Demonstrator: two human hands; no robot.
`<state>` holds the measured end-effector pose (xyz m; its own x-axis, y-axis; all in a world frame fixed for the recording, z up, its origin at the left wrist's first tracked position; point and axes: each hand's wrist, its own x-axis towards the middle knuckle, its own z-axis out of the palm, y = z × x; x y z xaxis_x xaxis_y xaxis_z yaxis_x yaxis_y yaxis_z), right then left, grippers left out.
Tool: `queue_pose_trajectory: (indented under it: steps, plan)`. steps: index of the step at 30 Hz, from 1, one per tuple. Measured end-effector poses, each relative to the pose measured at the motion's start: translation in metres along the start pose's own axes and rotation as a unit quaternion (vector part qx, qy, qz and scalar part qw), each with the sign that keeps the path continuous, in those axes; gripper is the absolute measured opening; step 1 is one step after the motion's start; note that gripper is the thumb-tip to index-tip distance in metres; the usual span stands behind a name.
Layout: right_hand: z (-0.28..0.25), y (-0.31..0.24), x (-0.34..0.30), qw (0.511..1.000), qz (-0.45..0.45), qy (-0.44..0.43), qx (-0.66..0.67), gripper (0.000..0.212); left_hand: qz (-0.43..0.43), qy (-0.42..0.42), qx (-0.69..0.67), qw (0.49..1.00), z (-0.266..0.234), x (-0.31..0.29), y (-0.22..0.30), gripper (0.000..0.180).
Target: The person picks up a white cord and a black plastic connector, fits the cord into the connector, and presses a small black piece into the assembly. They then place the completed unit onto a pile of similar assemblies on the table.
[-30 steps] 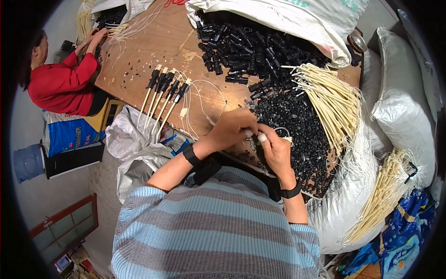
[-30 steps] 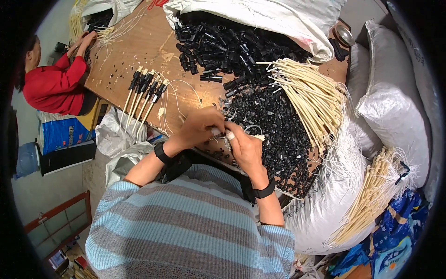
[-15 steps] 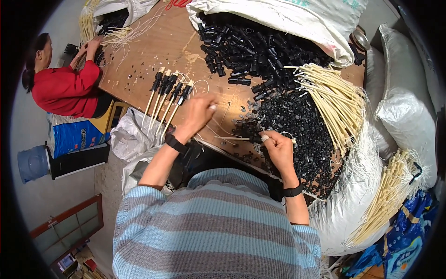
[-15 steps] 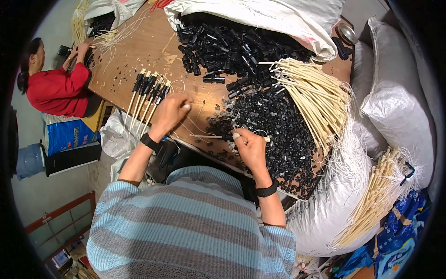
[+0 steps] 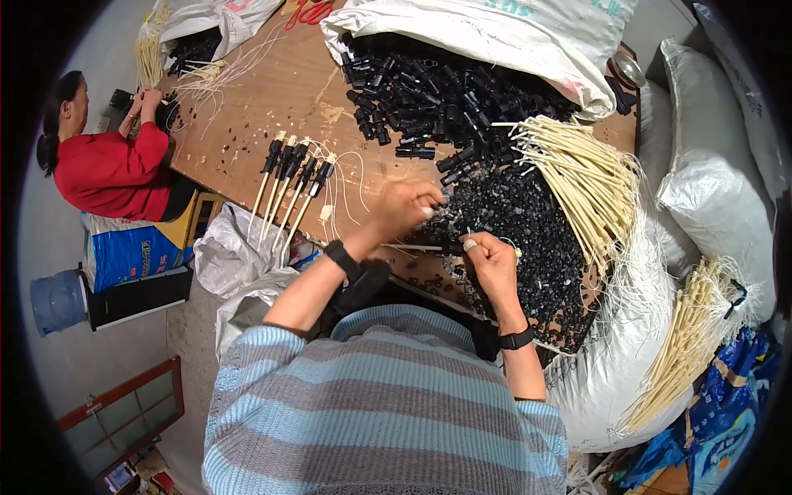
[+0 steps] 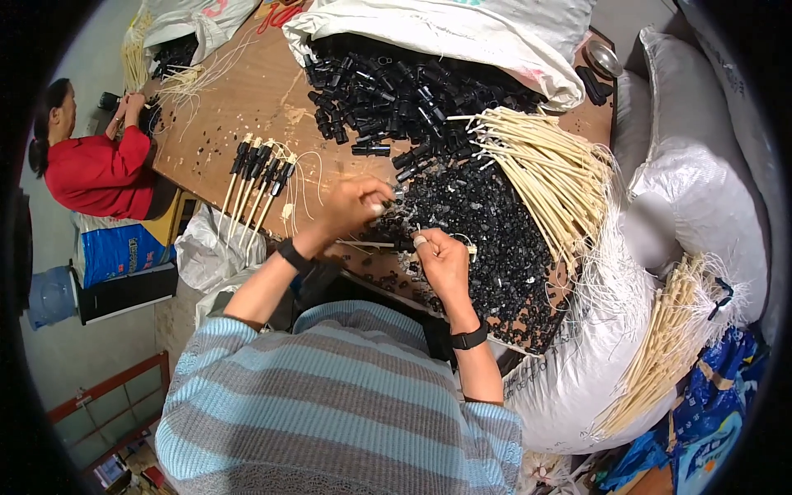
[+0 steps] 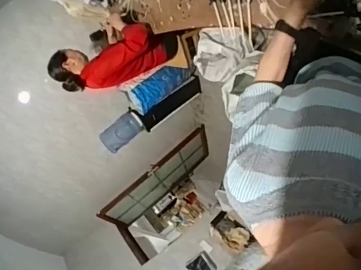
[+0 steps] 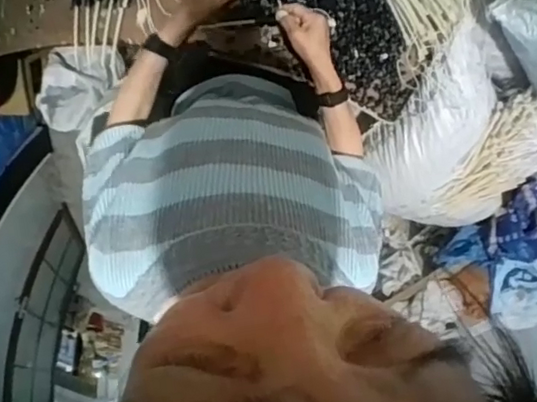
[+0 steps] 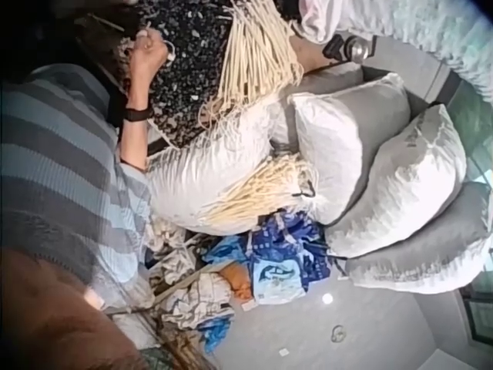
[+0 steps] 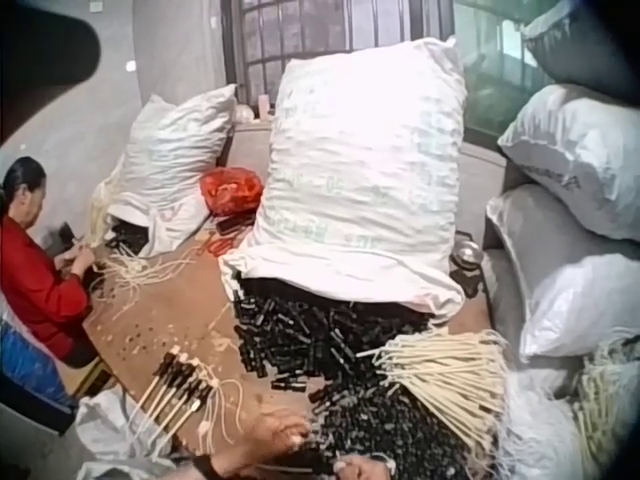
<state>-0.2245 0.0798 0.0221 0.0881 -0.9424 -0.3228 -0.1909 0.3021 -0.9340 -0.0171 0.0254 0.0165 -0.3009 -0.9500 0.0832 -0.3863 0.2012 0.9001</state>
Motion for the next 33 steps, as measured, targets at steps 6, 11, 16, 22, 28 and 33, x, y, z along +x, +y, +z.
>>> queue_pose_trajectory:
  steps: [6, 11, 16, 22, 28, 33]
  plan:
    - [0.009, 0.010, 0.009, 0.990, -0.130, 0.033, -0.046, 0.013, 0.205, 0.019, 0.052, 0.977, 0.037, -0.014, 0.050, 0.022]
    - [0.011, 0.005, 0.002, 0.969, -0.160, 0.074, -0.173, 0.015, 0.162, 0.044, 0.029, 0.985, 0.037, -0.018, 0.034, 0.041]
    - [0.015, 0.000, 0.001, 0.875, -0.329, 0.165, -0.315, 0.015, -0.198, 0.019, -0.239, 0.950, 0.025, -0.019, 0.043, 0.031]
    - [0.020, -0.006, -0.003, 0.855, -0.339, 0.142, -0.365, 0.019, -0.186, 0.028, -0.252, 0.949, 0.029, -0.022, 0.036, 0.025]
    - [0.019, -0.013, -0.005, 0.943, -0.254, 0.089, -0.196, 0.016, -0.138, 0.041, -0.175, 0.974, 0.029, -0.022, 0.022, 0.017]
    - [0.015, -0.007, -0.004, 0.974, -0.194, 0.078, -0.088, 0.010, -0.115, 0.052, -0.092, 0.988, 0.024, -0.021, 0.028, 0.015]
